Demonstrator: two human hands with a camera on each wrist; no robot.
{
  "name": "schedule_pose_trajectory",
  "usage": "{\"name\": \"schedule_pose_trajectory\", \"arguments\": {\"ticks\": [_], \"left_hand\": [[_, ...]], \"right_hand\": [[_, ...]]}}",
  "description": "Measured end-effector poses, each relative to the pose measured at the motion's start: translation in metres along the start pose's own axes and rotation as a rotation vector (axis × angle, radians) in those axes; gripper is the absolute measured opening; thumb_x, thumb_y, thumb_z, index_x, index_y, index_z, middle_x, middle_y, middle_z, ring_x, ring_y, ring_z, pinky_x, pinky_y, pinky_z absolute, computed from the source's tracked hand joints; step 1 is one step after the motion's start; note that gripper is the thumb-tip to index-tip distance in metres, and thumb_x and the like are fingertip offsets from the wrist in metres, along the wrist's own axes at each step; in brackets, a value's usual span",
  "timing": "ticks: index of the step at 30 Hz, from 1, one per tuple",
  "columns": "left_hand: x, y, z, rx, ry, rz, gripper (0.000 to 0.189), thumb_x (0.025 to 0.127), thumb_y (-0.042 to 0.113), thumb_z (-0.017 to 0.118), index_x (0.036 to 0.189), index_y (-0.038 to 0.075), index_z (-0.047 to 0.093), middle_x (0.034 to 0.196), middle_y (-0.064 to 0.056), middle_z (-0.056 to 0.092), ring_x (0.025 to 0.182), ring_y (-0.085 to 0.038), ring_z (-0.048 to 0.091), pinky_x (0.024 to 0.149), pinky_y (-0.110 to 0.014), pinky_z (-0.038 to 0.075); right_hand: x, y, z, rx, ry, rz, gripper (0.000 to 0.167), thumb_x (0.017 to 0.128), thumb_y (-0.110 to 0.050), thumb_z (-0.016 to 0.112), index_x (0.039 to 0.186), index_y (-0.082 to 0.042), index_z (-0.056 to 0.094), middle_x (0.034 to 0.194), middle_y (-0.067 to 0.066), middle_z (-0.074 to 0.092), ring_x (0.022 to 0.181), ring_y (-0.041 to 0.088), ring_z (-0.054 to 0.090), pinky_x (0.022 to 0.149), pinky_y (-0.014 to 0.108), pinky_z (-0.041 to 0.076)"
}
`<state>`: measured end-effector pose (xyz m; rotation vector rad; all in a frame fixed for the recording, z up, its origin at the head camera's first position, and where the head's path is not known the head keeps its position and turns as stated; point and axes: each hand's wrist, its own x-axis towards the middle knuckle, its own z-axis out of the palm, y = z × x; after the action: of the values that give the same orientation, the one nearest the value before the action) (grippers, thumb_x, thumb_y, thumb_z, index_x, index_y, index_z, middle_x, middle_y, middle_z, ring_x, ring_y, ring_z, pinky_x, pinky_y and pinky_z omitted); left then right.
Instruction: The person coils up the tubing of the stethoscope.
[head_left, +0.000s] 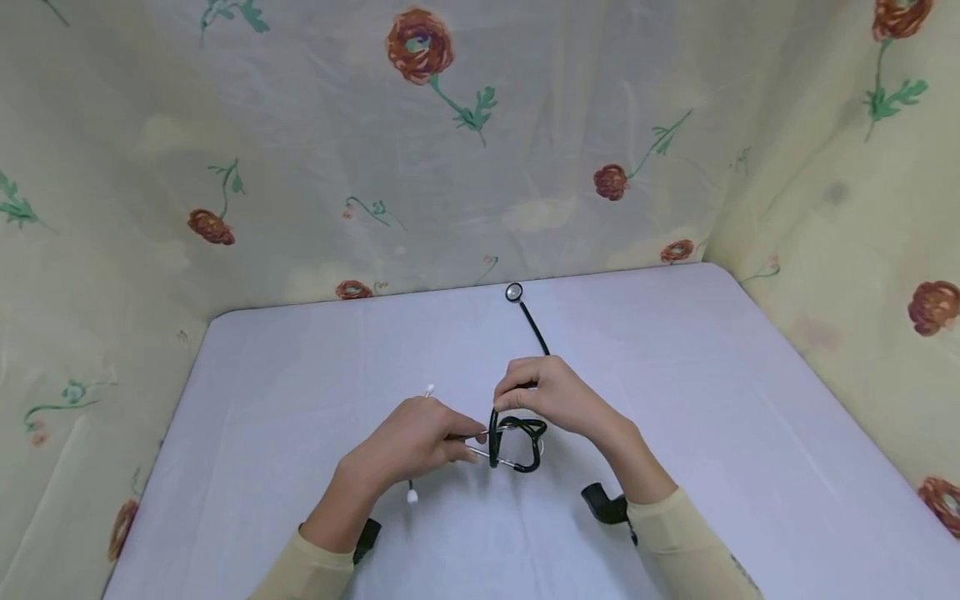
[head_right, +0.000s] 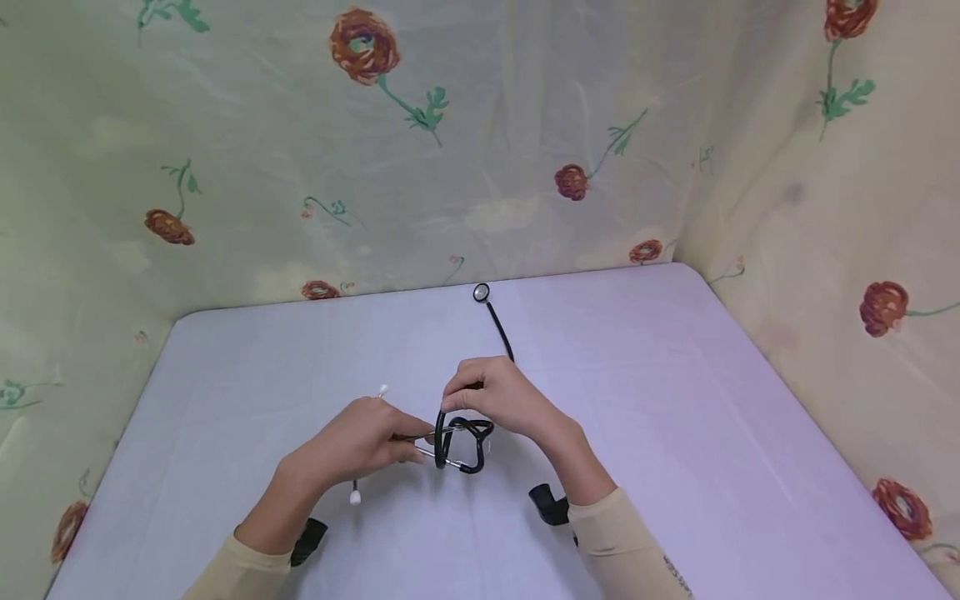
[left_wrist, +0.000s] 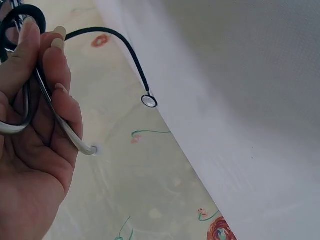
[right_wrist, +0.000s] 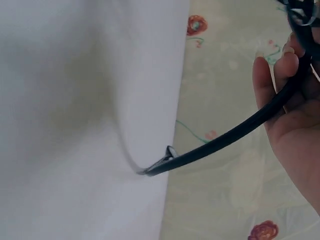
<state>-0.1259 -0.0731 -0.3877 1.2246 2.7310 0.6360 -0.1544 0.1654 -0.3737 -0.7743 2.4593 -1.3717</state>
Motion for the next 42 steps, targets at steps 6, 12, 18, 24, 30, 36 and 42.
{"name": "schedule_pose_trajectory", "arguments": {"ticks": [6, 12, 18, 24, 30, 36, 42], "left_hand": [[0.001, 0.003, -0.001, -0.032, 0.017, 0.019, 0.009, 0.086, 0.037, 0.074, 0.089, 0.029, 0.071, 0.066, 0.02, 0.063, 0.055, 0.007, 0.046, 0.056, -0.015, 0.038], [0.001, 0.003, -0.001, -0.031, 0.072, 0.045, 0.014, 0.085, 0.035, 0.076, 0.081, 0.027, 0.065, 0.06, 0.019, 0.057, 0.053, 0.007, 0.044, 0.054, -0.014, 0.035], [0.0, 0.003, -0.001, -0.088, 0.087, 0.044, 0.01, 0.085, 0.035, 0.076, 0.09, 0.028, 0.072, 0.065, 0.014, 0.068, 0.056, 0.011, 0.05, 0.055, -0.013, 0.04], [-0.001, 0.001, 0.001, -0.126, 0.092, 0.037, 0.012, 0.085, 0.036, 0.076, 0.093, 0.028, 0.073, 0.066, 0.018, 0.066, 0.057, 0.013, 0.052, 0.057, -0.013, 0.042], [-0.002, 0.0, 0.001, -0.172, 0.094, 0.011, 0.016, 0.086, 0.034, 0.076, 0.1, 0.027, 0.076, 0.07, 0.015, 0.071, 0.058, 0.013, 0.055, 0.058, -0.014, 0.045], [-0.002, -0.001, 0.002, -0.213, 0.116, -0.028, 0.022, 0.086, 0.032, 0.076, 0.106, 0.024, 0.077, 0.074, 0.013, 0.073, 0.058, 0.01, 0.057, 0.057, -0.017, 0.047], [-0.002, -0.004, 0.001, -0.219, 0.159, -0.065, 0.011, 0.087, 0.031, 0.076, 0.097, 0.027, 0.076, 0.066, 0.015, 0.07, 0.056, 0.01, 0.057, 0.058, -0.019, 0.045]], "right_hand": [[0.004, 0.01, 0.001, 0.076, -0.015, 0.04, 0.014, 0.088, -0.023, 0.075, 0.09, -0.009, 0.078, 0.084, 0.002, 0.069, 0.082, 0.013, 0.061, 0.081, 0.029, 0.052], [0.007, 0.02, 0.003, 0.103, -0.007, 0.04, 0.018, 0.088, -0.021, 0.074, 0.093, -0.004, 0.078, 0.082, -0.001, 0.069, 0.078, 0.01, 0.058, 0.076, 0.028, 0.05], [0.002, 0.028, 0.003, 0.134, -0.007, 0.058, 0.014, 0.091, -0.021, 0.072, 0.092, -0.008, 0.078, 0.089, 0.012, 0.072, 0.076, 0.009, 0.059, 0.072, 0.027, 0.05], [-0.002, 0.03, 0.004, 0.158, 0.0, 0.076, 0.014, 0.092, -0.022, 0.071, 0.093, -0.01, 0.077, 0.089, 0.005, 0.072, 0.08, 0.011, 0.061, 0.074, 0.027, 0.051], [-0.004, 0.032, 0.009, 0.17, 0.013, 0.102, 0.016, 0.094, -0.024, 0.068, 0.096, -0.011, 0.077, 0.092, 0.001, 0.073, 0.084, 0.016, 0.061, 0.076, 0.031, 0.049], [-0.004, 0.034, 0.013, 0.175, 0.028, 0.074, 0.015, 0.096, -0.014, 0.063, 0.102, -0.01, 0.077, 0.099, 0.007, 0.075, 0.091, 0.017, 0.066, 0.082, 0.032, 0.052], [-0.006, 0.039, 0.021, 0.176, 0.096, 0.056, 0.017, 0.09, 0.001, 0.061, 0.1, -0.001, 0.075, 0.089, 0.018, 0.072, 0.079, 0.019, 0.066, 0.073, 0.037, 0.053]]}}
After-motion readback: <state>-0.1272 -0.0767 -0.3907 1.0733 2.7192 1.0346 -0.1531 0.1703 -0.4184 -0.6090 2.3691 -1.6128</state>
